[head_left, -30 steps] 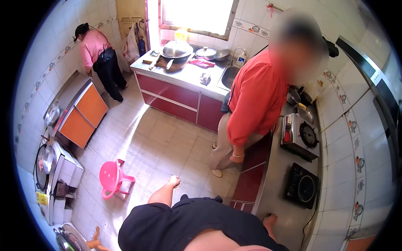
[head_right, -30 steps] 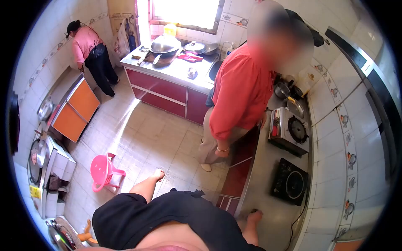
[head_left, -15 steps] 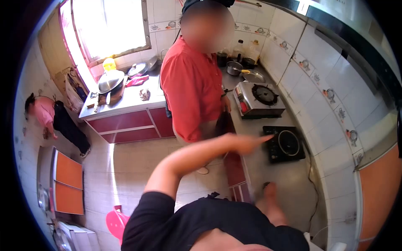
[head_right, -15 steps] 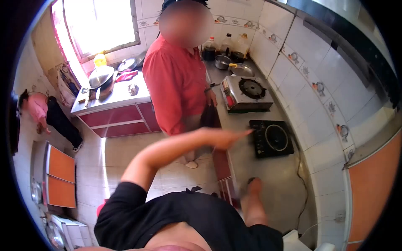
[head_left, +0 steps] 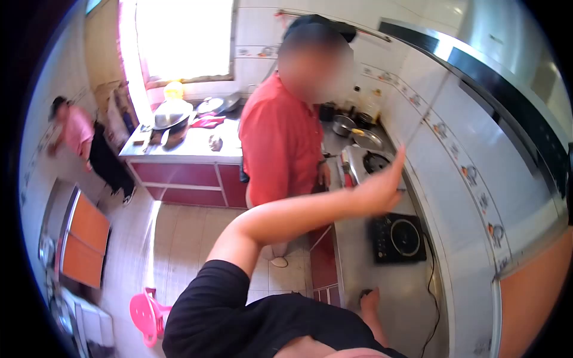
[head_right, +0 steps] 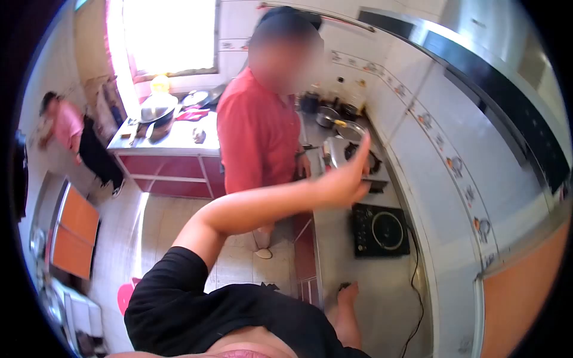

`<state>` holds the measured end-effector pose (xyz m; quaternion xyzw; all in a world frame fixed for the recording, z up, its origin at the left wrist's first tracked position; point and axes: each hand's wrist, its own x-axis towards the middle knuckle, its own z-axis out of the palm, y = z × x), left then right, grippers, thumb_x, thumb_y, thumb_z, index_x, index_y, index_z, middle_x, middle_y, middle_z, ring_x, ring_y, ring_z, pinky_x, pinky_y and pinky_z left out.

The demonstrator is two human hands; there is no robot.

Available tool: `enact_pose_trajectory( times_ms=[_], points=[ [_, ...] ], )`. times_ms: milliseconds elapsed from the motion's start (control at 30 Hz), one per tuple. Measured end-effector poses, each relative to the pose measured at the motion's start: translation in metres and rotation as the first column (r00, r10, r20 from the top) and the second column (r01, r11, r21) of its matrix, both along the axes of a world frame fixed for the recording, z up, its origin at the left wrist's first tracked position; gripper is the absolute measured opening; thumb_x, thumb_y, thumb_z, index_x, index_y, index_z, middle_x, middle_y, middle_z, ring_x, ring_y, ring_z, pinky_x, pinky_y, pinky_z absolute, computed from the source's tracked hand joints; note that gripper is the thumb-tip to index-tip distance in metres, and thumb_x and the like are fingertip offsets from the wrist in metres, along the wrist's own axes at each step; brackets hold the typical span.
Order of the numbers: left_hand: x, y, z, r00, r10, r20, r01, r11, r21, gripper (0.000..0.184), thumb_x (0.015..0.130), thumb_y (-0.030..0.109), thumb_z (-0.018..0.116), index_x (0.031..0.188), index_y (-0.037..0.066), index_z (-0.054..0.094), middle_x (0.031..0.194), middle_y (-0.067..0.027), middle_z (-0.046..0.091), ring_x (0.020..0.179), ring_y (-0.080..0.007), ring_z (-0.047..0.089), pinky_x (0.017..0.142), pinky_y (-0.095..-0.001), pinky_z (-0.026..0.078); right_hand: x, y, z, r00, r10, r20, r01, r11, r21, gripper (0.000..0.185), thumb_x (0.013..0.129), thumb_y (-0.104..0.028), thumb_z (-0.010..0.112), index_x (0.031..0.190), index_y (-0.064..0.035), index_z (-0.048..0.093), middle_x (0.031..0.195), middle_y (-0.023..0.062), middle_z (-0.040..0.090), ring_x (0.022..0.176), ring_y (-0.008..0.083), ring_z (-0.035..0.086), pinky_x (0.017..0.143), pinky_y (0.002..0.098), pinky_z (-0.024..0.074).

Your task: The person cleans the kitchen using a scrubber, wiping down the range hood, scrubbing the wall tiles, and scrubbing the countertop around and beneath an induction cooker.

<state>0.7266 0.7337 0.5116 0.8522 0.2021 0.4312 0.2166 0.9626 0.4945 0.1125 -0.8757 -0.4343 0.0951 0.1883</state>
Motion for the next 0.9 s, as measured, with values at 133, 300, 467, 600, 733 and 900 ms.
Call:
enact_pose_trajectory(
  times_ms=[133, 300, 467, 600, 733, 900],
  points=[
    [-0.125, -0.063, -0.046, 0.943, -0.087, -0.321, 0.052, 0.992, -0.116, 0.09, 0.078, 0.006, 0.063, 0.143, 0.0, 0.001, 0.108, -0.0206, 0.053, 0.094, -0.0344, 0.056, 0.081, -0.0415, 0.047, 0.028, 0.016, -0.016, 0.999, 0.0, 0.033, 0.008, 0.964, -0.268, 0.052, 0.077, -0.009, 0.064, 0.122, 0.0069, 0.043, 0.12, 0.0232, 0.049, 0.109, 0.0374, 0.05, 0.095, 0.0415, 0.0404],
    [-0.284, -0.069, -0.107, 0.734, 0.679, 0.021, -0.664, 0.723, -0.192, 0.104, 0.073, -0.003, 0.067, 0.146, 0.013, -0.005, 0.102, -0.0143, 0.047, 0.081, -0.0222, 0.053, 0.074, -0.0336, 0.048, 0.035, 0.035, -0.011, 0.988, 0.117, 0.104, -0.059, 0.892, -0.448, 0.052, 0.08, -0.019, 0.063, 0.122, 0.0058, 0.044, 0.12, 0.0221, 0.05, 0.103, 0.0383, 0.054, 0.091, 0.0406, 0.0422],
    [-0.382, -0.072, -0.105, 0.449, 0.888, 0.102, -0.854, 0.46, -0.242, 0.103, 0.073, -0.004, 0.066, 0.147, 0.024, 0.001, 0.114, -0.0173, 0.038, 0.084, -0.0207, 0.046, 0.075, -0.0294, 0.046, 0.07, 0.072, -0.04, 0.804, 0.594, 0.028, -0.311, 0.46, -0.832, 0.043, 0.082, -0.031, 0.056, 0.112, -0.0015, 0.06, 0.12, 0.0165, 0.055, 0.108, 0.0344, 0.054, 0.09, 0.0408, 0.0427],
    [-0.417, -0.06, -0.033, 0.384, 0.904, 0.188, -0.909, 0.334, 0.25, 0.101, 0.071, -0.003, 0.066, 0.147, 0.021, 0.005, 0.116, -0.0241, 0.036, 0.093, -0.0333, 0.049, 0.085, -0.04, 0.045, 0.039, 0.081, -0.009, 0.627, 0.753, 0.201, -0.342, 0.498, -0.797, 0.038, 0.082, -0.034, 0.054, 0.103, -0.0046, 0.066, 0.115, 0.0139, 0.06, 0.109, 0.0329, 0.054, 0.092, 0.041, 0.0411],
    [-0.494, -0.021, -0.015, -0.04, 0.999, -0.033, -0.999, -0.039, 0.028, 0.097, 0.071, 0.001, 0.064, 0.147, 0.014, 0.005, 0.111, -0.0349, 0.037, 0.1, -0.0455, 0.049, 0.089, -0.0441, 0.043, 0.032, 0.09, -0.016, 0.621, 0.743, 0.25, -0.367, 0.557, -0.745, 0.038, 0.081, -0.032, 0.054, 0.104, -0.0042, 0.065, 0.116, 0.0143, 0.06, 0.109, 0.0326, 0.054, 0.093, 0.0414, 0.0403],
    [-0.483, -0.058, -0.108, 0.102, 0.961, -0.257, -0.992, 0.119, 0.05, 0.1, 0.068, 0.007, 0.067, 0.145, 0.008, 0.004, 0.109, -0.0299, 0.041, 0.101, -0.0439, 0.046, 0.093, -0.0456, 0.039, 0.053, 0.083, -0.052, 0.627, 0.735, 0.258, -0.414, 0.595, -0.689, 0.038, 0.081, -0.031, 0.054, 0.106, -0.0037, 0.065, 0.117, 0.0149, 0.059, 0.109, 0.0321, 0.054, 0.093, 0.0418, 0.0394]
  ],
)
